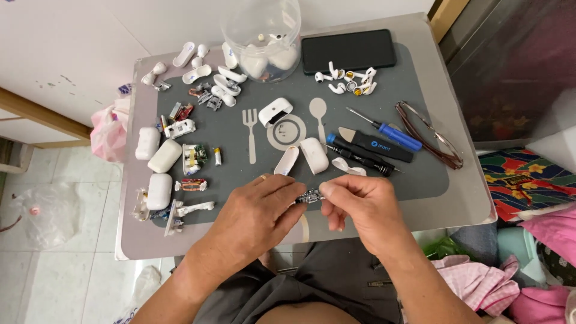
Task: Assembling and repairing small internal electronic components of a device using precision tools on a workbench.
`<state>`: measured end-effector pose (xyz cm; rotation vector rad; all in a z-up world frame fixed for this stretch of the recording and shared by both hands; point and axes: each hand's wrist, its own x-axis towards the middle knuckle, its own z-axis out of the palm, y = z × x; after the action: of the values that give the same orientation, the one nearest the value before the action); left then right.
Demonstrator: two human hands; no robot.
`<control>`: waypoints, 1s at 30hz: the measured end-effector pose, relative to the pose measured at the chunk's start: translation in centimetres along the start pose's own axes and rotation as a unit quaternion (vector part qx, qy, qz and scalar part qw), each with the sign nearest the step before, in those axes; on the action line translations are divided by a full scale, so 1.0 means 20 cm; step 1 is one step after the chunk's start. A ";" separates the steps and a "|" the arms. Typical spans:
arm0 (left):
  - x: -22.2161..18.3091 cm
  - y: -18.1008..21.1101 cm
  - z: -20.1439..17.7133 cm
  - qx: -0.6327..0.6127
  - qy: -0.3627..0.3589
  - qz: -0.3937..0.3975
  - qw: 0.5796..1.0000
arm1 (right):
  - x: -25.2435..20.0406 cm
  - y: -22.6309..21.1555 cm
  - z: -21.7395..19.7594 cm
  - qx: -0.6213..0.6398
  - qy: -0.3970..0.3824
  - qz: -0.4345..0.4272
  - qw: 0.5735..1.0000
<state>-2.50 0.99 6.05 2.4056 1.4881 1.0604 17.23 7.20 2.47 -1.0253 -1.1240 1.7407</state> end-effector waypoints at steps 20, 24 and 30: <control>-0.26 0.04 0.12 -0.111 0.081 -0.363 0.922 | 0.02 0.11 -0.07 -0.501 -0.010 -0.393 0.771; -0.20 0.09 0.17 -0.187 0.114 -0.424 0.879 | -0.03 0.13 -0.05 -0.504 -0.060 -0.402 0.762; -0.07 0.04 0.14 -0.171 0.071 -0.468 0.864 | -0.12 0.13 0.02 -0.493 -0.030 -0.401 0.771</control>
<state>-0.48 0.19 3.63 1.1107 1.9510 1.0923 17.26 4.14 0.62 -0.8011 -2.1975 0.4152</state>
